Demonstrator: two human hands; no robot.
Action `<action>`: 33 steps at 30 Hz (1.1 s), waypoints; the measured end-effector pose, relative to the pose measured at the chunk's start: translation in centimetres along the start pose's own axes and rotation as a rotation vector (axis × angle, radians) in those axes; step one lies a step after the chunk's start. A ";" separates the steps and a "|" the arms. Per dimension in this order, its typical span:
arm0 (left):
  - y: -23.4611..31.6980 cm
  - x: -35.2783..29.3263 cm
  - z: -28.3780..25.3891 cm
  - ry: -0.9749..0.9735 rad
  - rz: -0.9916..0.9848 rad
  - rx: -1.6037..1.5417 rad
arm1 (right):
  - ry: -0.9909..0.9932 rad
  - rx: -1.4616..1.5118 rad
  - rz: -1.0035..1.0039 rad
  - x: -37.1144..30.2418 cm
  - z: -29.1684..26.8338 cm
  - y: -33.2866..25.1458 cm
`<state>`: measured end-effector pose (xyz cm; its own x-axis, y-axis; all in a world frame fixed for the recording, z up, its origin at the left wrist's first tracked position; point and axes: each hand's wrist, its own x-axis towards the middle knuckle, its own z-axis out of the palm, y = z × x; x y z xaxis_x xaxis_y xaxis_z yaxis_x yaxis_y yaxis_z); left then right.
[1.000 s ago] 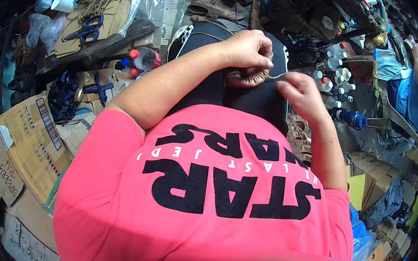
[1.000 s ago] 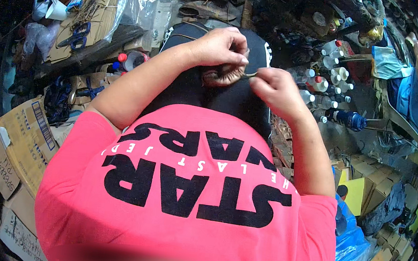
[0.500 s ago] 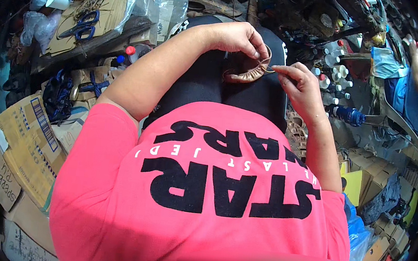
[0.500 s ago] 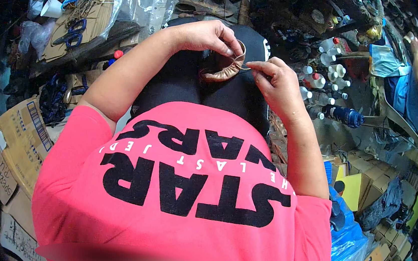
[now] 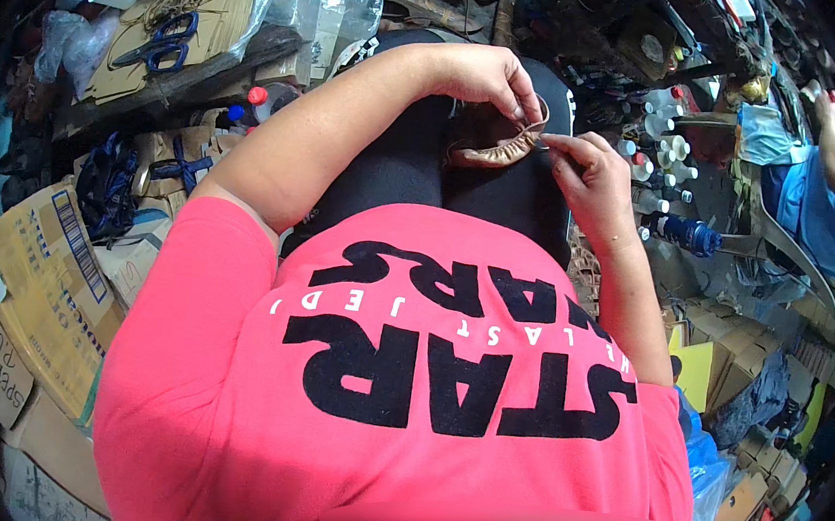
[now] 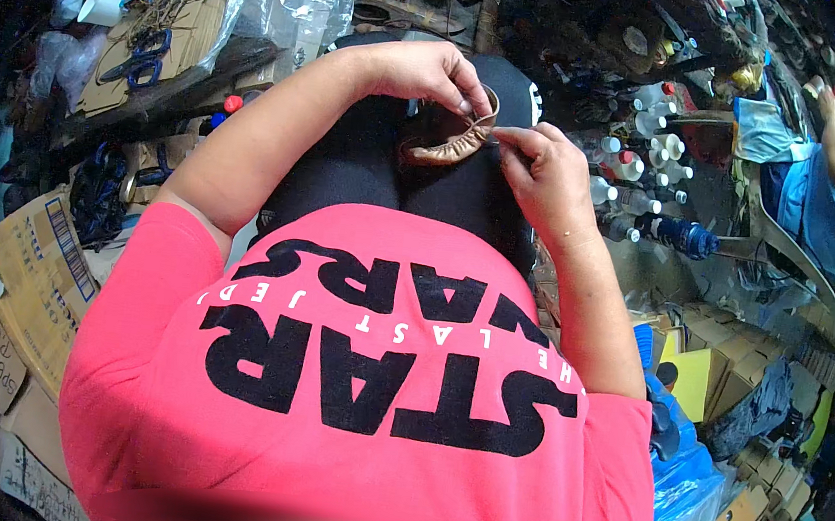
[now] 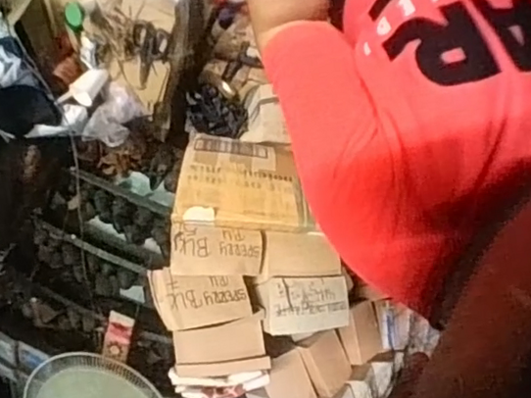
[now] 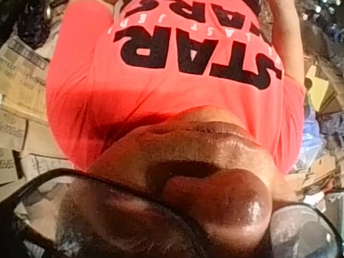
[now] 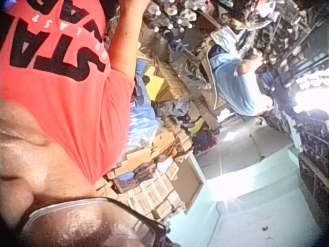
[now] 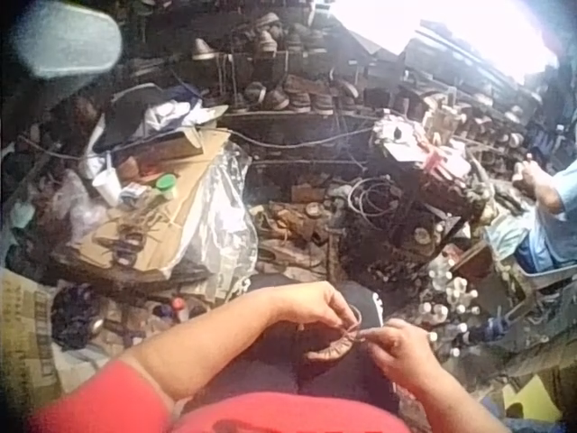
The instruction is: Stitching leather components of a shoe by hand using a needle and thread.
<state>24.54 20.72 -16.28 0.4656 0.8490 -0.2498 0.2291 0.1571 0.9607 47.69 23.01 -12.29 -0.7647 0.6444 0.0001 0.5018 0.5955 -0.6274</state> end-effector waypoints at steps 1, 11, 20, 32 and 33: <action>0.1 0.2 -0.1 0.002 0.002 0.000 | 0.027 0.013 -0.010 -0.1 0.3 0.2; 0.1 0.7 -0.3 -0.031 0.087 0.064 | -0.244 0.376 0.055 2.6 -0.2 4.9; -0.2 0.8 -0.5 0.039 0.052 0.131 | -0.089 0.212 -0.093 2.2 0.8 3.0; -0.5 -2.4 0.7 0.503 0.216 0.693 | -0.031 0.119 -0.179 1.8 0.5 1.5; -0.4 -3.4 1.9 0.594 0.181 0.594 | -0.024 0.115 -0.156 1.4 0.7 1.7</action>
<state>24.50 16.83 -16.04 0.0512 0.9848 0.1659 0.6813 -0.1559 0.7152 47.17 24.57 -13.90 -0.8398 0.5359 0.0866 0.3279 0.6279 -0.7058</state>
